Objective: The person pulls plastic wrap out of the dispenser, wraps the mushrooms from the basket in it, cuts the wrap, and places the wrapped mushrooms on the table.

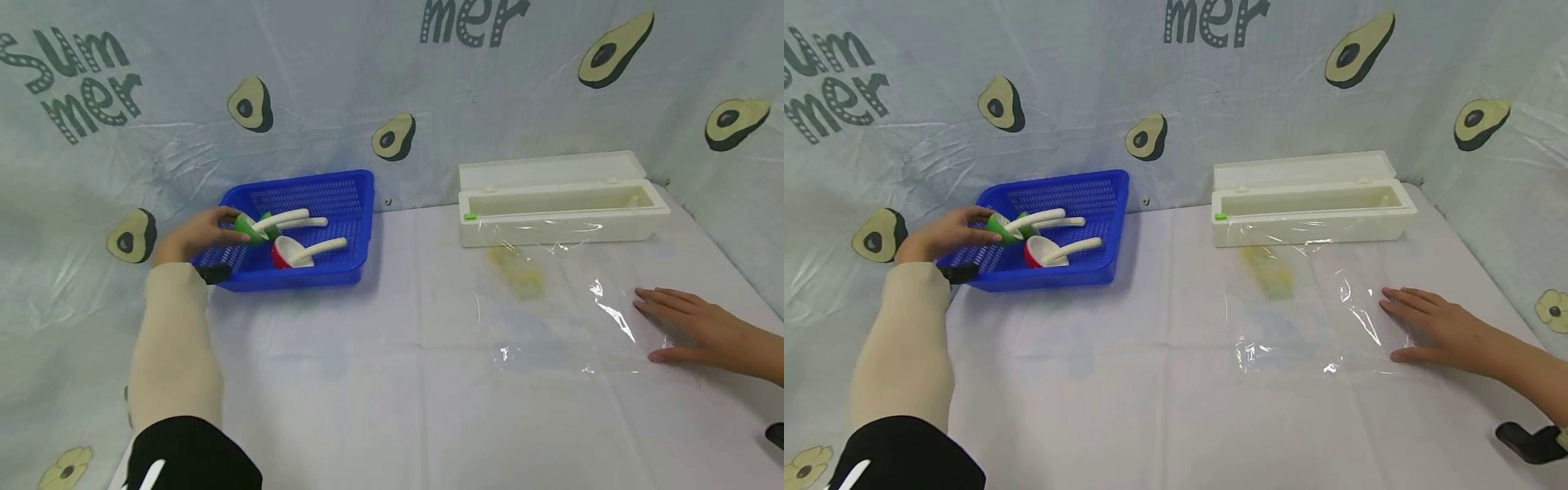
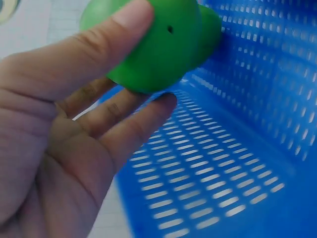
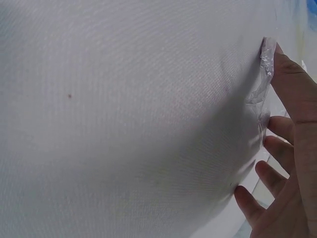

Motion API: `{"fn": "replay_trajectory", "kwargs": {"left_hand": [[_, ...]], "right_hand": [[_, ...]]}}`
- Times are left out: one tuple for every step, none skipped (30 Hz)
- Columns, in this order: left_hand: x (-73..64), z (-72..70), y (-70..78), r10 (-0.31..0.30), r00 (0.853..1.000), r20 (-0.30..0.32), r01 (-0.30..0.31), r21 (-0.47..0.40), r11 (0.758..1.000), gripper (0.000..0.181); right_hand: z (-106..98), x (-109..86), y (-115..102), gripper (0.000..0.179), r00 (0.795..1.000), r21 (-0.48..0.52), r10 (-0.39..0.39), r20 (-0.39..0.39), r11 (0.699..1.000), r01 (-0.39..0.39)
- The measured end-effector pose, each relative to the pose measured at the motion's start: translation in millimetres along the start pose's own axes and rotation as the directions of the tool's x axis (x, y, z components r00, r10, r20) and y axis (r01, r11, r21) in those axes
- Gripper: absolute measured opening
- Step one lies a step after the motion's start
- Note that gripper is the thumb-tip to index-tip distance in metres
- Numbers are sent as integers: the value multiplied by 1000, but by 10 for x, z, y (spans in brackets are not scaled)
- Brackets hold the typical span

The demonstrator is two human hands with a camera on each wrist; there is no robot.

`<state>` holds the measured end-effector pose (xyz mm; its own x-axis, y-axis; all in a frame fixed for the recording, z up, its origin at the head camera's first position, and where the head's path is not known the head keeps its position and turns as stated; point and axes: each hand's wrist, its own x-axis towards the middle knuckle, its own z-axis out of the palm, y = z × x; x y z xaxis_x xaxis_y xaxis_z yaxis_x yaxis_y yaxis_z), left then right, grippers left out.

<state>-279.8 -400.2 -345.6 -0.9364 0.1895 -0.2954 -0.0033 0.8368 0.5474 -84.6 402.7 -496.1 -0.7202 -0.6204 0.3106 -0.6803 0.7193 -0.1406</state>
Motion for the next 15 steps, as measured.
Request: {"fn": "replay_trajectory", "kwargs": {"left_hand": [[-25,-16,27,10,1000,-11,-10,5,1000,71],[-49,-33,49,21,1000,-22,-20,14,1000,72],[-76,-46,75,27,999,-33,-26,20,999,74],[-102,-54,98,33,998,-46,-32,20,999,75],[-133,-61,123,35,998,-59,-33,19,999,77],[-164,-67,145,37,997,-73,-36,21,999,79],[-196,-68,168,40,995,-88,-38,25,999,81],[-228,-66,194,44,994,-99,-43,19,999,82],[-264,-58,227,49,992,-112,-48,12,999,84],[-301,-45,263,58,990,-128,-57,8,998,85],[-342,-32,306,66,987,-144,-65,12,998,86],[-382,-18,352,77,984,-159,-75,21,997,86],[-427,0,409,88,981,-175,-84,29,996,86],[-474,16,470,98,977,-191,-93,38,995,86],[-522,35,535,110,972,-206,-104,42,994,85]], "right_hand": [[3,0,-5,121,1000,-10,12,10,1000,-12],[6,-2,-9,121,1000,-18,22,19,1000,-22],[9,-3,-13,120,999,-22,30,26,999,-30],[15,-3,-16,120,999,-25,34,29,999,-33],[18,-2,-19,120,999,-27,34,30,999,-33],[23,0,-20,120,999,-25,32,29,999,-31],[28,2,-21,120,999,-21,29,25,999,-28],[33,2,-20,119,999,-15,29,20,999,-29],[38,-1,-19,119,999,-17,35,23,999,-34],[43,-6,-20,119,999,-22,46,30,999,-45],[46,-12,-24,118,997,-33,63,43,998,-61],[47,-20,-26,116,995,-44,81,58,996,-79],[46,-28,-24,115,993,-51,96,68,994,-93],[45,-35,-21,113,990,-60,116,81,992,-112],[43,-42,-16,111,988,-68,130,86,990,-124]]}}
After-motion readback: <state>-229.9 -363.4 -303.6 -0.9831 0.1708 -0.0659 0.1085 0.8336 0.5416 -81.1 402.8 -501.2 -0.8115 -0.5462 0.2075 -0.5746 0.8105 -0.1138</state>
